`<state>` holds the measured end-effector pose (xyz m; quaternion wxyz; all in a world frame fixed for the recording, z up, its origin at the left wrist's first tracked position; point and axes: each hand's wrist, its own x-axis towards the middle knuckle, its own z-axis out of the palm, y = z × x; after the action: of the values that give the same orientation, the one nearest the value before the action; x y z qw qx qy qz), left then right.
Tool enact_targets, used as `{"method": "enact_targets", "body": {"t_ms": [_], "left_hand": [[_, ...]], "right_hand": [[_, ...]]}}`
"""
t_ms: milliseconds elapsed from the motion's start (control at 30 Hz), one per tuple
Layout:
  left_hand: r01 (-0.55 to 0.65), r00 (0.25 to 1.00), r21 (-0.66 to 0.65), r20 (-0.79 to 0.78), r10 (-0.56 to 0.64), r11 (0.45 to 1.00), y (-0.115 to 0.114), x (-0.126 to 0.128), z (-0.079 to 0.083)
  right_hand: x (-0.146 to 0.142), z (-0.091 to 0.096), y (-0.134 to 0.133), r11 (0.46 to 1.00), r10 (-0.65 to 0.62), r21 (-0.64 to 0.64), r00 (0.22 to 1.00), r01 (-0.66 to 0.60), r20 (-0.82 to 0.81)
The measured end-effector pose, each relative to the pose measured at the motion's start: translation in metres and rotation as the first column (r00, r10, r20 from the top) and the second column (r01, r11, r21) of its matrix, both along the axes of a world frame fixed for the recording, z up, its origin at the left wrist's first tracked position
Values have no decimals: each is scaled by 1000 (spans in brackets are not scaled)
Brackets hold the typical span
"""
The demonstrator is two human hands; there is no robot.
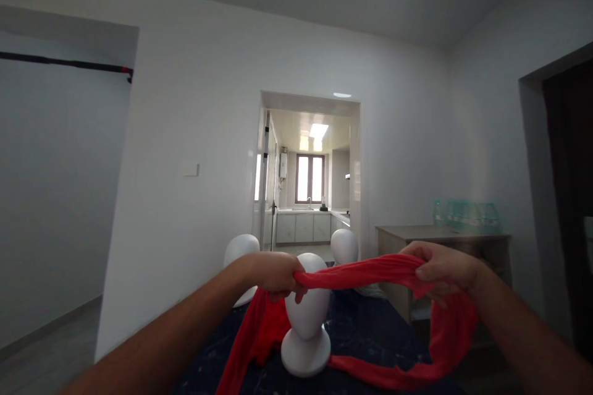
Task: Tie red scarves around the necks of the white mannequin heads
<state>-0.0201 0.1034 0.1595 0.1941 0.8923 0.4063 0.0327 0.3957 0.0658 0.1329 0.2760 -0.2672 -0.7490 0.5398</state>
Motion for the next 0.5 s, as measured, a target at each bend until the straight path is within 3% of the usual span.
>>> {"method": "enact_targets", "body": {"t_ms": [67,133,200,267,333,367,433,500], "left_hand": [[51,996,-33,75,-49,998,0,3,-3],[145,963,-111,245,-114,983,-5,13,-2],[266,873,-167,459,-164,949,-15,29,1],[371,738,-150,647,-193,916,-25,49,4],[432,619,-107,757,-208,895,-34,69,5],[440,596,-94,774,-212,893,-36,77,6],[371,650,-77,733,-200,925,-38,87,8],[206,767,-34,627,-140,978,-37,89,12]], "right_hand": [[-6,15,-3,998,-40,48,997,43,-62],[-21,28,-4,992,-77,89,986,91,-148],[-44,38,-5,986,-104,112,980,124,-171],[-70,43,-7,981,-142,112,982,156,-123],[-92,42,-9,979,-176,92,982,182,-68],[-101,40,-11,979,-185,81,981,188,-53],[-113,33,-13,977,-197,70,979,200,-54],[-118,25,-16,974,-206,73,973,213,-101]]}}
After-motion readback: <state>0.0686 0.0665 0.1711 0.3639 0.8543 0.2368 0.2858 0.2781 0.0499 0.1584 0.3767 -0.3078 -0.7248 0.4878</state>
